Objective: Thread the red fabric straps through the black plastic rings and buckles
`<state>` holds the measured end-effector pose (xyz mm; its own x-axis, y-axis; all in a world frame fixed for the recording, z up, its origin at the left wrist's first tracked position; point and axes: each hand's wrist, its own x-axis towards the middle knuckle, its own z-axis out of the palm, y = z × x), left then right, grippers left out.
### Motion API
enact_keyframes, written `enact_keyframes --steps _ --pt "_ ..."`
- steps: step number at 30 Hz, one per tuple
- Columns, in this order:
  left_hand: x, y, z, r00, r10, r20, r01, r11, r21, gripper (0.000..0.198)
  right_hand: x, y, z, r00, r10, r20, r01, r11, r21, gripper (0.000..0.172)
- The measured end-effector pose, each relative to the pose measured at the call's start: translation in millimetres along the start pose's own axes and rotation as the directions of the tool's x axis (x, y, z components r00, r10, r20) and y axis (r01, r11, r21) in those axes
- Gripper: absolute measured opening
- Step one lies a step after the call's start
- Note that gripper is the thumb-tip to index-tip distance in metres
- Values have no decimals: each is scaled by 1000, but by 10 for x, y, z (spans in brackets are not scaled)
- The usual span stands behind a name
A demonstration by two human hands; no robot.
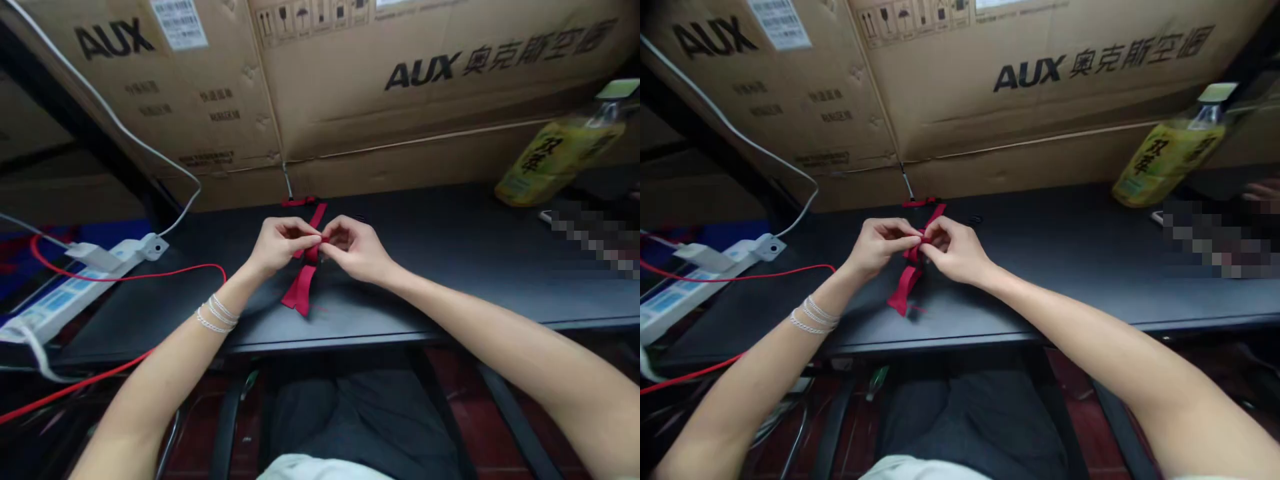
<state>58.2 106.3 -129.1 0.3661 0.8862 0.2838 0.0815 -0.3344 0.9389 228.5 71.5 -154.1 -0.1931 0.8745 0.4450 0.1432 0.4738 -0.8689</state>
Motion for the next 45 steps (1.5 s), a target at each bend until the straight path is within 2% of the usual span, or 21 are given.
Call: enact_keyframes --steps 3,7,11,16,21,27,33,37,40,42,45 --pt "3 -10 6 1000 -27 -10 27 999 -41 25 -2 21 37 1000 27 -11 -26 996 87 16" --pt "3 9 14 995 -104 0 103 986 -131 23 3 13 34 1000 22 3 -22 996 82 19" --pt "1 18 9 987 -158 21 160 980 -115 20 15 16 11 998 56 30 -59 994 97 22" --pt "9 -34 -33 986 -156 52 160 985 -71 23 45 3 -13 993 121 -12 -119 987 112 24" --pt "15 -83 -45 985 -158 68 164 982 -95 30 97 -49 -56 979 205 -10 -197 954 227 27" --pt "18 -47 -28 998 -68 16 70 983 -167 37 151 -72 -126 969 238 -59 -211 931 299 29" --pt "-4 -42 -11 994 39 102 -20 983 -183 51 180 -41 -148 954 282 -102 -214 879 426 33" --pt "0 -96 72 989 145 12 -144 986 -81 56 180 -24 -134 937 333 -103 -240 830 504 37" --pt "0 -120 143 977 199 -79 -202 978 -44 44 176 -14 -125 937 337 -93 -242 815 526 40" --pt "-10 -118 182 968 205 -143 -212 977 -31 33 172 -12 -117 937 336 -94 -238 813 532 41" --pt "-32 -100 225 959 178 -220 -191 981 -39 30 165 -18 -100 940 322 -110 -222 825 520 43"
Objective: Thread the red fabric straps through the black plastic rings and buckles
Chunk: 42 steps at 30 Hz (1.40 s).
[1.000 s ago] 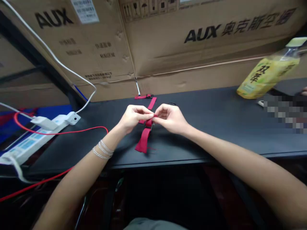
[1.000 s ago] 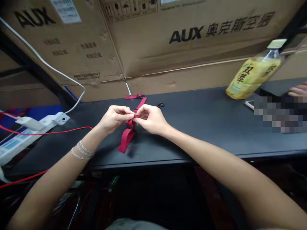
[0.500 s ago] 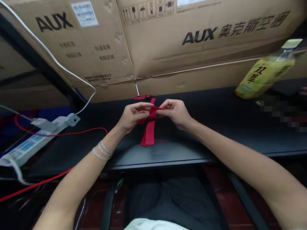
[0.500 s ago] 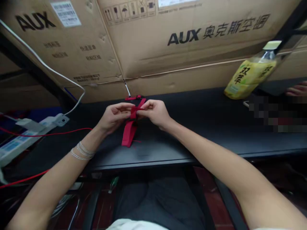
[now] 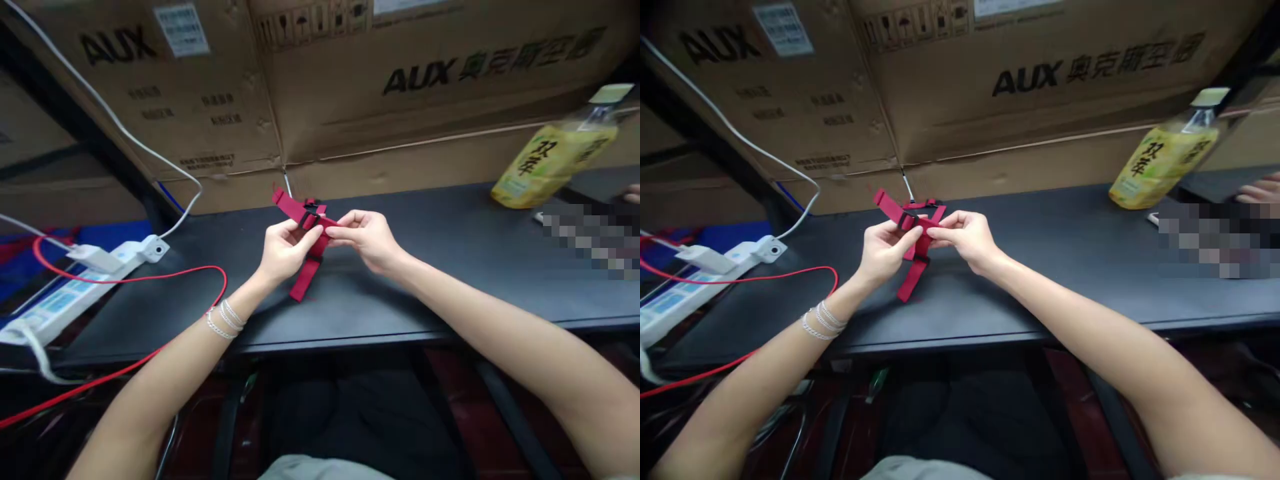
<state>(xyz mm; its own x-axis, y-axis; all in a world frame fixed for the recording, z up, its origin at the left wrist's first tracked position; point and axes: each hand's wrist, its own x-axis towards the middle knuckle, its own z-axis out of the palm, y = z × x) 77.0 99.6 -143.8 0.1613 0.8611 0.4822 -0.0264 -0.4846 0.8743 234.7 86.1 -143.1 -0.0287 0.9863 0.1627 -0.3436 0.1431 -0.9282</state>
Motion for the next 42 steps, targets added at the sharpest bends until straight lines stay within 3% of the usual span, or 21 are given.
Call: enact_keyframes --steps 7,16,24,31,35,42 --pt "-11 9 14 997 -71 -43 65 990 -126 33 -25 28 26 995 -92 -21 90 993 -81 43" --pt "12 -58 -21 972 -205 116 231 931 -283 33 -38 52 35 991 -131 -6 130 986 -101 43" --pt "-8 -20 -5 992 -123 12 123 975 -187 31 -42 69 52 997 -60 38 63 995 -72 45" --pt "21 -16 -22 993 -119 16 120 984 -128 30 -44 57 53 992 56 115 -50 997 -50 46" --pt "32 -11 -21 989 -145 4 144 979 -143 32 -49 56 58 990 45 131 -32 994 -102 47" --pt "36 20 -73 960 -249 129 267 953 -143 32 -36 72 34 989 11 146 8 992 -129 48"
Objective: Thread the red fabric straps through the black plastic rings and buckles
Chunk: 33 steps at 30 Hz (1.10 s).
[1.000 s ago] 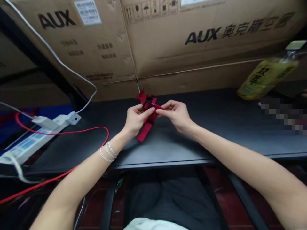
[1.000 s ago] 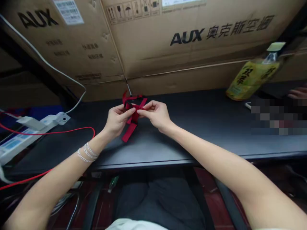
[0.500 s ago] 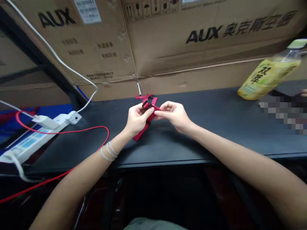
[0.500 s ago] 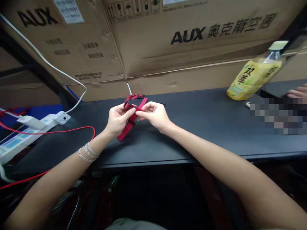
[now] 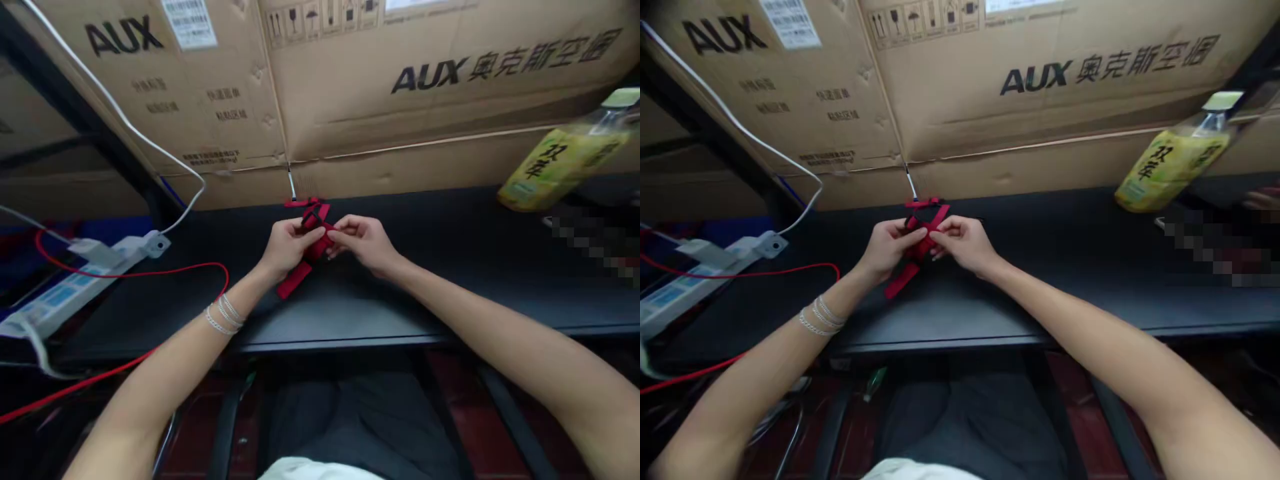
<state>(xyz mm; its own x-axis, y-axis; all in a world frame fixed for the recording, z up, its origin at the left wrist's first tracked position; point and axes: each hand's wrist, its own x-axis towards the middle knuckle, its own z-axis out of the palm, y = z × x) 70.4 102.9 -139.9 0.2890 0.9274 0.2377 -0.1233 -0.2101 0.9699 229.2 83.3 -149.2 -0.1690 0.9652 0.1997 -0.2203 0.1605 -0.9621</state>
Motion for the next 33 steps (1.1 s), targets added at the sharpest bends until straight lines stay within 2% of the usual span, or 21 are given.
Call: enact_keyframes --steps 5,10,17,21,27,33 --pt "0 6 -41 996 -67 52 68 998 -6 36 10 2 -17 1000 -2 10 2 1000 -10 48" --pt "13 -9 -67 995 -63 74 64 998 -13 37 18 -10 -39 1000 10 29 -10 1000 -5 48" --pt "26 -4 -64 997 18 69 -19 1000 8 44 25 -24 -73 998 57 30 -57 998 2 47" --pt "26 6 -55 999 7 51 -9 1000 24 47 28 -27 -78 997 69 25 -69 997 -19 48" --pt "42 -16 -66 1000 -14 25 13 999 34 41 27 -25 -67 996 91 2 -91 995 -52 45" --pt "38 5 -48 1000 -31 3 31 998 49 37 24 -13 -35 993 94 -65 -99 992 -83 39"
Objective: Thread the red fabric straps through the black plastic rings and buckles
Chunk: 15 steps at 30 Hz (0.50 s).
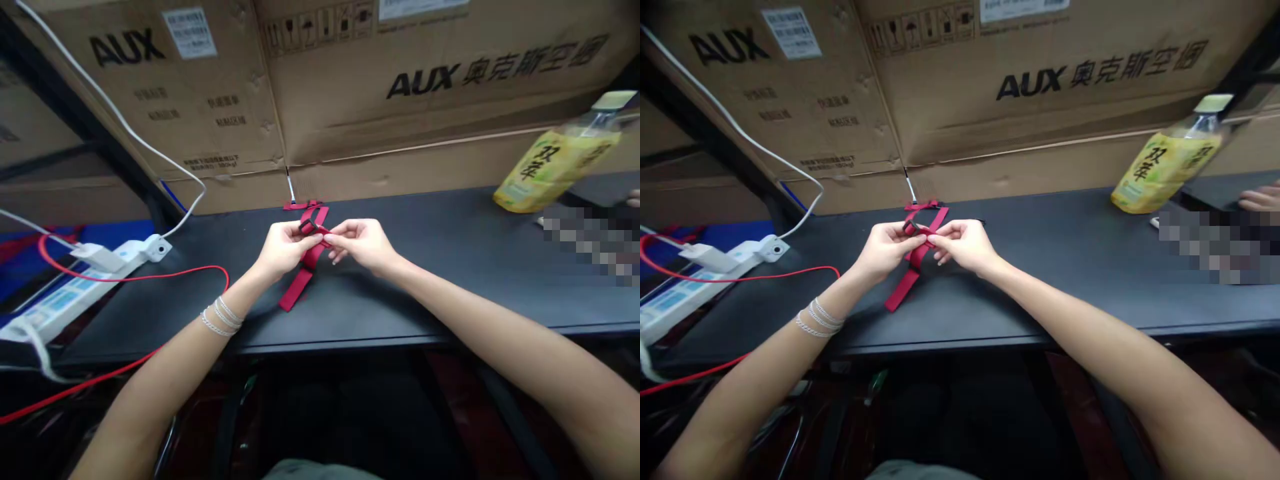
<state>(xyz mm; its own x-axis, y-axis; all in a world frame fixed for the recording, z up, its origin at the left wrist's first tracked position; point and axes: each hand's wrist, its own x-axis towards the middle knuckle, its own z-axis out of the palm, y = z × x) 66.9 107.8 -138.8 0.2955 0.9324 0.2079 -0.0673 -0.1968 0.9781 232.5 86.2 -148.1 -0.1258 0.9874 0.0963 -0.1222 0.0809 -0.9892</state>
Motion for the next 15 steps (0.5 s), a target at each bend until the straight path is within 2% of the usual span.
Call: enact_keyframes --steps 9,15 --pt "-3 -10 -6 1000 17 4 -17 999 37 35 26 76 13 995 -100 -2 100 994 -34 42" --pt "-6 -21 -6 999 51 4 -52 993 106 35 33 53 -17 998 23 65 -26 999 37 41"
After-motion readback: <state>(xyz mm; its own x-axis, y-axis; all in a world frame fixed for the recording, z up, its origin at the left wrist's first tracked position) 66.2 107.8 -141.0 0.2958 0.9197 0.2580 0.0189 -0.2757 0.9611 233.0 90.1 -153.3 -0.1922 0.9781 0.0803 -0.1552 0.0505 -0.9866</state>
